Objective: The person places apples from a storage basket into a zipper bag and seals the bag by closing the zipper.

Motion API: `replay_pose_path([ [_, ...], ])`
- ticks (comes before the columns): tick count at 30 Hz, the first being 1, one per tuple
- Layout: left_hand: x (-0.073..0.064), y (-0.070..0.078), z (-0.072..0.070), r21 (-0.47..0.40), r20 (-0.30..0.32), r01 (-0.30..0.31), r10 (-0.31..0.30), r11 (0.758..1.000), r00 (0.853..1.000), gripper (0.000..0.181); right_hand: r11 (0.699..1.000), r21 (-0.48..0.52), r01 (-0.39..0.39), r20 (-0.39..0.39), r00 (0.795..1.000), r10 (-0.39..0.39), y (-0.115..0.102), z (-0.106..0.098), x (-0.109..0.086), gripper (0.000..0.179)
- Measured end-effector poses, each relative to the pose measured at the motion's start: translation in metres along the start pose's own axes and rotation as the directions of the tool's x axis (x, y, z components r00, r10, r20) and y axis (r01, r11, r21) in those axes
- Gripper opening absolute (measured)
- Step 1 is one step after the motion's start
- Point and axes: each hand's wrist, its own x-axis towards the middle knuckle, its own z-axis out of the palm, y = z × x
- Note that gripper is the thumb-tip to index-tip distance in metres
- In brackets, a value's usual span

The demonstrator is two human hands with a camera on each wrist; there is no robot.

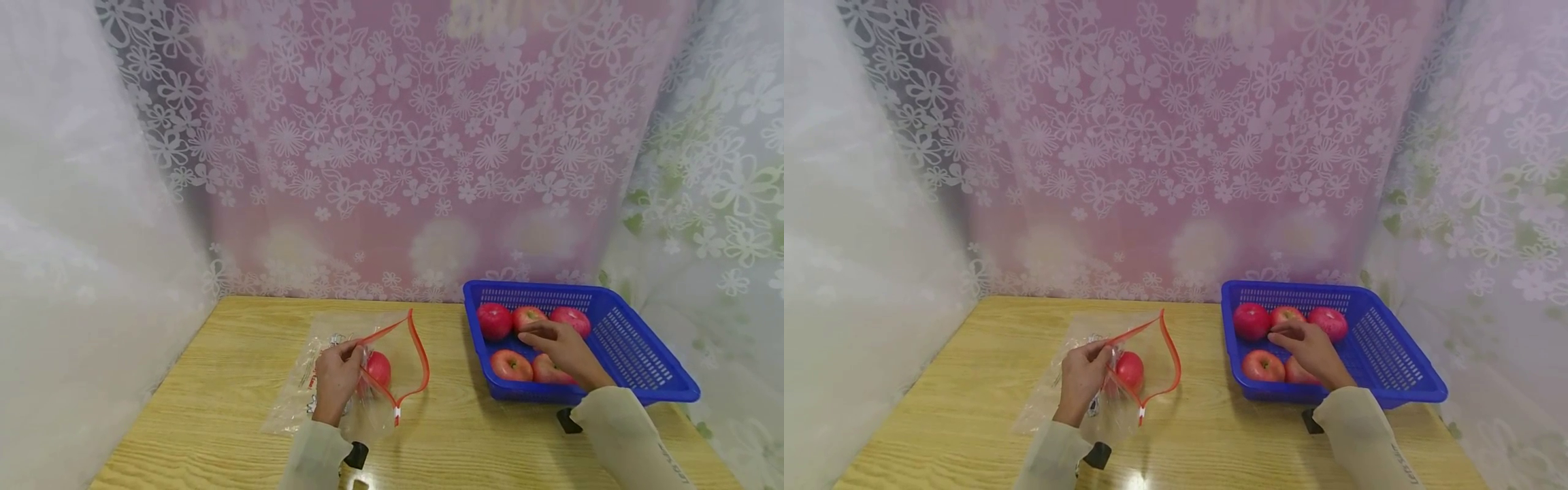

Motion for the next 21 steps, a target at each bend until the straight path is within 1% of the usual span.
replay_pose_path([
  [3,-0.001,-0.001,-0.001,0.0,-0.006,-0.002,0.002,1.0,1.0,0.02,1.0,-0.01,0.001,-0.004,1.0,-0.001,0.002,-0.001,-0.001,0.049],
  [7,-0.002,-0.001,-0.002,-0.005,-0.013,-0.011,0.011,1.0,1.0,0.02,1.0,0.006,-0.023,-0.004,1.0,0.023,0.004,-0.002,-0.001,0.051],
  [10,-0.002,-0.001,-0.002,-0.01,-0.015,0.0,0.0,1.0,1.0,0.02,0.999,0.017,-0.03,-0.011,0.999,0.03,0.006,-0.003,-0.001,0.05],
  [21,-0.004,0.001,-0.002,0.0,-0.03,-0.014,0.014,1.0,0.999,0.019,0.998,0.029,-0.047,-0.024,0.999,0.048,0.021,-0.005,-0.002,0.048],
])
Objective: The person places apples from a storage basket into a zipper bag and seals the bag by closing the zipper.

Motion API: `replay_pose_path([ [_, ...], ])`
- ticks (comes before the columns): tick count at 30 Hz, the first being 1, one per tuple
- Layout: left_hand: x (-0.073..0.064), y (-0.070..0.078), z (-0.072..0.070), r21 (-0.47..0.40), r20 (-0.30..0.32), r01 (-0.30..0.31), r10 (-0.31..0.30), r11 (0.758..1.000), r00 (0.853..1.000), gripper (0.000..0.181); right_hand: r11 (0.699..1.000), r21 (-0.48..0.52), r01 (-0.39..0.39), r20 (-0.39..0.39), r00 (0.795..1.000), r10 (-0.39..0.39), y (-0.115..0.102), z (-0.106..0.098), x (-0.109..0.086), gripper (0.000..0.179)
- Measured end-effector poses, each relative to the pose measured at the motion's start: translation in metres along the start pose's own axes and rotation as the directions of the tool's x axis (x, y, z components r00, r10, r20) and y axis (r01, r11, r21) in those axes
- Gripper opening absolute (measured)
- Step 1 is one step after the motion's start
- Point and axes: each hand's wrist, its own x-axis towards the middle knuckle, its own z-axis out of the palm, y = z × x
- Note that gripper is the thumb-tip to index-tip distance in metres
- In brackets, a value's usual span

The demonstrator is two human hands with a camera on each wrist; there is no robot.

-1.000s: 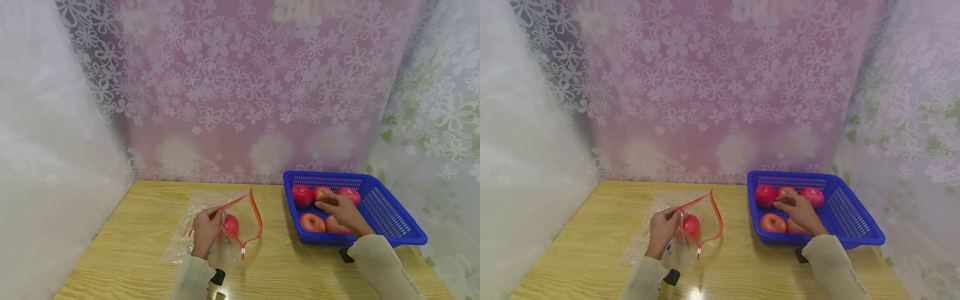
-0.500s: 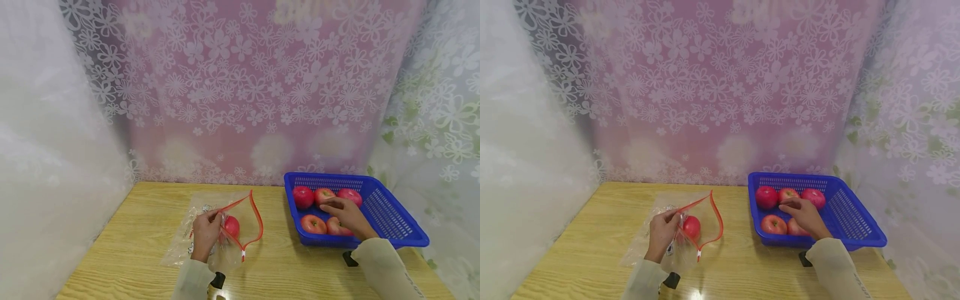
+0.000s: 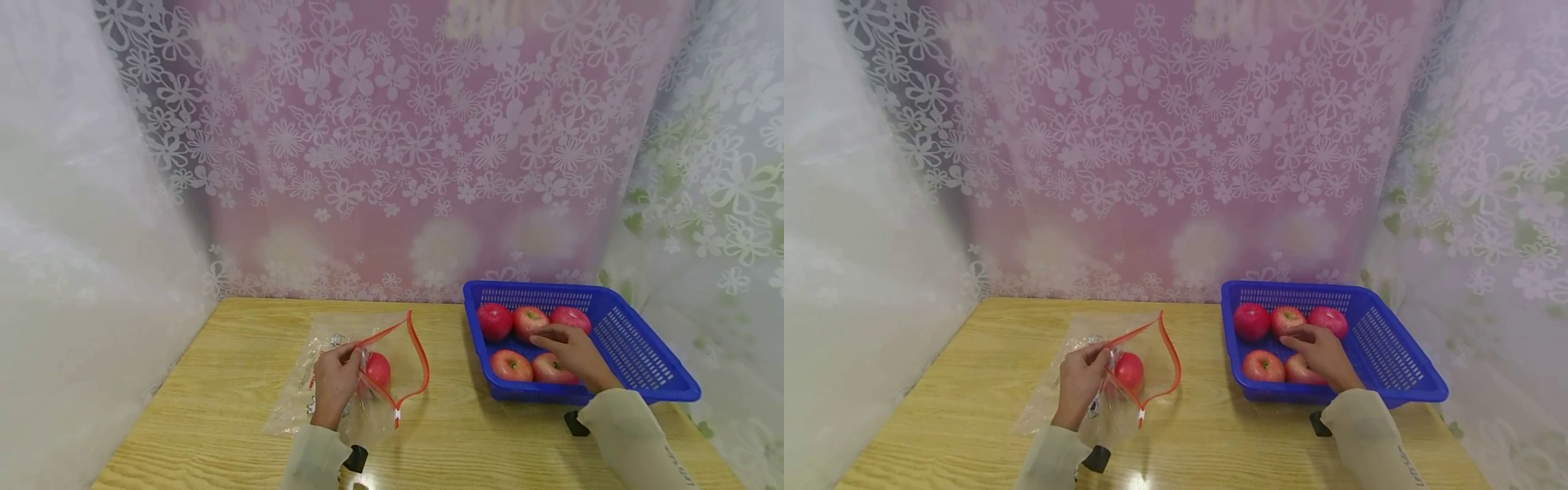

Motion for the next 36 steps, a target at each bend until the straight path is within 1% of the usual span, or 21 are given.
replay_pose_path([
  [5,0.0,0.0,0.0,-0.003,0.003,0.005,-0.005,1.0,1.0,0.02,1.0,-0.027,0.004,-0.008,1.0,-0.004,0.007,-0.001,0.001,0.046],
  [12,0.0,-0.001,0.0,-0.007,0.005,0.016,-0.016,1.0,1.0,0.02,0.999,-0.029,-0.017,0.023,1.0,0.018,0.015,-0.001,0.002,0.05],
  [19,0.001,-0.001,0.001,-0.016,-0.001,0.008,-0.008,1.0,1.0,0.02,0.999,-0.043,-0.005,0.016,1.0,0.006,0.019,-0.003,0.006,0.048],
  [23,0.002,-0.002,0.001,-0.014,0.002,0.001,-0.001,1.0,1.0,0.02,0.999,-0.045,-0.011,0.023,1.0,0.012,0.021,-0.003,0.007,0.049],
  [27,0.002,-0.002,0.002,-0.017,0.007,0.008,-0.008,1.0,1.0,0.02,0.998,-0.049,-0.049,0.053,0.997,0.052,0.024,-0.004,0.007,0.053],
  [30,0.001,-0.002,0.002,-0.018,0.009,0.015,-0.015,1.0,1.0,0.019,0.995,-0.065,-0.076,0.093,0.992,0.082,0.026,-0.005,0.007,0.058],
  [36,0.001,-0.002,0.002,-0.02,0.012,0.007,-0.007,1.0,1.0,0.019,0.99,-0.107,-0.097,0.165,0.98,0.114,0.028,-0.006,0.01,0.062],
])
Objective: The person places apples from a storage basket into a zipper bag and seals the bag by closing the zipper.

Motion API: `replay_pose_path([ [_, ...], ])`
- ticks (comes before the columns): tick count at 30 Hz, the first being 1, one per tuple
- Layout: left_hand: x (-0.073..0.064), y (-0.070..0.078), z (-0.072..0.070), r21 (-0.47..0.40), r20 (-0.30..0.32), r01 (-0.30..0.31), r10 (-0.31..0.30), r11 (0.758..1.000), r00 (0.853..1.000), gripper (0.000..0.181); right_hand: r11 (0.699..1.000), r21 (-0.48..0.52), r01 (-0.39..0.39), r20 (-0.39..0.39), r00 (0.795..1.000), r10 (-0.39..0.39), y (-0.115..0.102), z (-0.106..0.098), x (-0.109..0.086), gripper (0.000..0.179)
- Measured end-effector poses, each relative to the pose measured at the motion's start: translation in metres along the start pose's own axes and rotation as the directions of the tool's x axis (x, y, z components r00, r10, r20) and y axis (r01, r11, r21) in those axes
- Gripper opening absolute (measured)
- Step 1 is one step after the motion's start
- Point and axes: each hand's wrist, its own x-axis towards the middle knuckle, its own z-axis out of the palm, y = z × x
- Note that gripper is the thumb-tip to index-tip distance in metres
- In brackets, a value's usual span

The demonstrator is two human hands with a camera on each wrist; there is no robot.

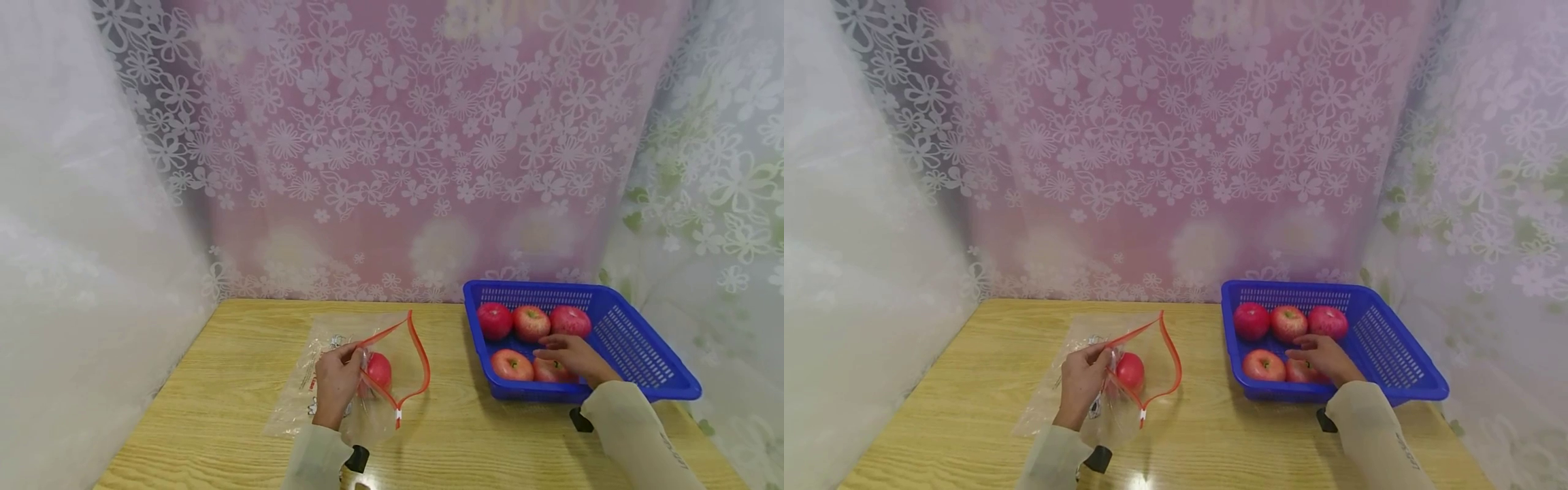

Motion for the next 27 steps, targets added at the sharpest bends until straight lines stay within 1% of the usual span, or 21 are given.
replay_pose_path([
  [2,0.0,0.0,-0.001,-0.004,0.0,-0.001,0.001,1.0,1.0,0.02,1.0,-0.003,-0.007,0.02,1.0,0.007,0.0,-0.001,0.001,0.062],
  [8,0.002,0.001,0.0,-0.005,0.008,0.028,-0.028,1.0,1.0,0.021,0.999,-0.036,0.004,0.051,0.999,-0.002,0.003,-0.002,0.004,0.056],
  [10,0.002,0.0,0.0,0.003,0.011,0.02,-0.02,1.0,1.0,0.021,0.999,-0.049,0.001,0.056,0.998,0.001,0.004,-0.002,0.006,0.055],
  [15,0.001,-0.003,0.0,0.016,0.008,-0.022,0.022,1.0,1.0,0.019,0.997,-0.081,-0.007,0.071,0.997,0.013,0.009,-0.003,0.008,0.053],
  [19,0.001,-0.004,0.0,0.015,0.007,-0.04,0.04,0.999,0.999,0.018,0.996,-0.083,-0.009,0.078,0.997,0.015,0.013,-0.004,0.009,0.05],
  [25,0.001,-0.003,0.0,0.017,0.004,-0.034,0.034,0.999,0.999,0.018,0.996,-0.061,-0.07,0.115,0.99,0.077,0.014,-0.006,0.012,0.05],
  [27,0.001,-0.002,0.001,0.02,0.003,-0.029,0.029,0.999,1.0,0.018,0.995,-0.068,-0.076,0.131,0.988,0.084,0.014,-0.007,0.014,0.05],
])
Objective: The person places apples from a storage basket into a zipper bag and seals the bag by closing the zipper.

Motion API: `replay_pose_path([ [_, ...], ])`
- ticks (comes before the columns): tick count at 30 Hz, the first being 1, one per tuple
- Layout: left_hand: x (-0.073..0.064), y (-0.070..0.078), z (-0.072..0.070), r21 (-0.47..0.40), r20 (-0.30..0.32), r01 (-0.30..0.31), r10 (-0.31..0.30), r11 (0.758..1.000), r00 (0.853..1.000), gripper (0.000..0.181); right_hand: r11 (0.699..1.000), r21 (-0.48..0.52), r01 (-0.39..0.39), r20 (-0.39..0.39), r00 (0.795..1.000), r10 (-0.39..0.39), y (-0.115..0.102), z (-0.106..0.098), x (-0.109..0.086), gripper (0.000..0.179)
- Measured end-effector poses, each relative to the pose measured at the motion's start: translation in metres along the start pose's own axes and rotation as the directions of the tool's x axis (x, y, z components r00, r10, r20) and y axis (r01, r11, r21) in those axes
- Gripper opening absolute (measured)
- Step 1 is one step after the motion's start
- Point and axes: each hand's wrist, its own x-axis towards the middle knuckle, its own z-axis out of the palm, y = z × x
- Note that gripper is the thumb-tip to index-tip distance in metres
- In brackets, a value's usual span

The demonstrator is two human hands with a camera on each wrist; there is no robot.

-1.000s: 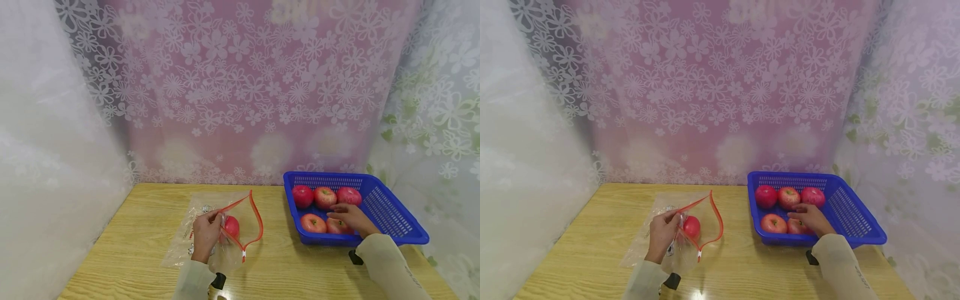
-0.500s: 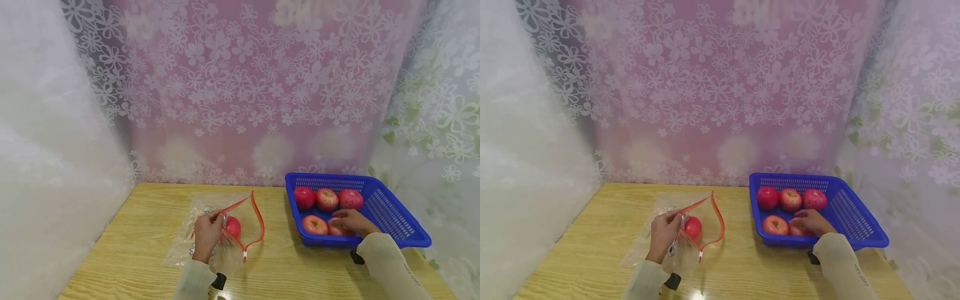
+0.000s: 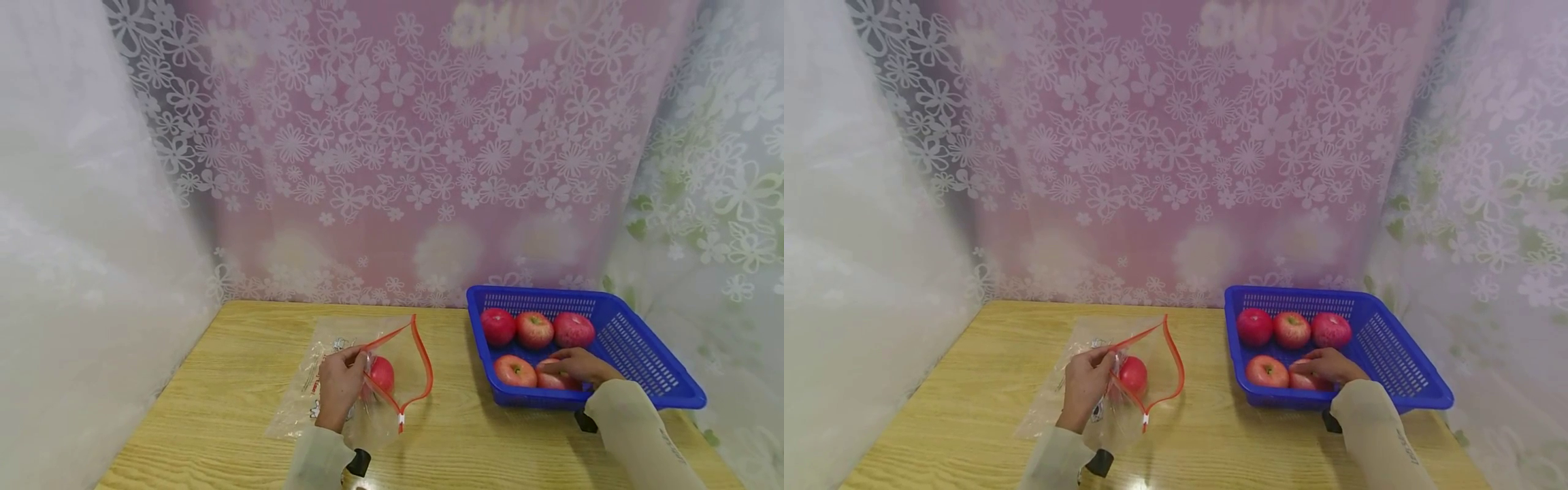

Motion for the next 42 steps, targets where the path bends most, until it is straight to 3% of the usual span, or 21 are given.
replay_pose_path([
  [6,0.0002,0.0002,0.0008,-0.006,0.012,0.037,-0.037,0.999,0.999,0.02,1.0,-0.025,-0.007,0.047,0.999,0.008,0.0017,-0.0025,0.0016,0.051],
  [12,0.0016,0.0008,0.0007,-0.008,0.01,0.028,-0.028,1.0,1.0,0.02,1.0,-0.007,-0.018,0.076,0.997,0.019,0.002,-0.0041,0.0027,0.045],
  [26,0.0012,0.0003,-0.0006,-0.011,0.025,0.043,-0.042,0.999,0.999,0.02,1.0,0.008,0.011,0.048,0.999,-0.011,0.0042,-0.0024,0.001,0.049],
  [34,0.0004,-0.0009,-0.0014,-0.013,0.012,0.011,-0.011,1.0,1.0,0.019,0.998,-0.007,0.066,0.051,0.997,-0.066,0.0059,-0.0024,0.0026,0.051],
  [42,0.0002,-0.0022,-0.0026,-0.007,0.002,-0.01,0.01,1.0,1.0,0.018,0.998,-0.002,0.064,0.05,0.997,-0.064,0.0036,-0.0023,0.0001,0.054],
])
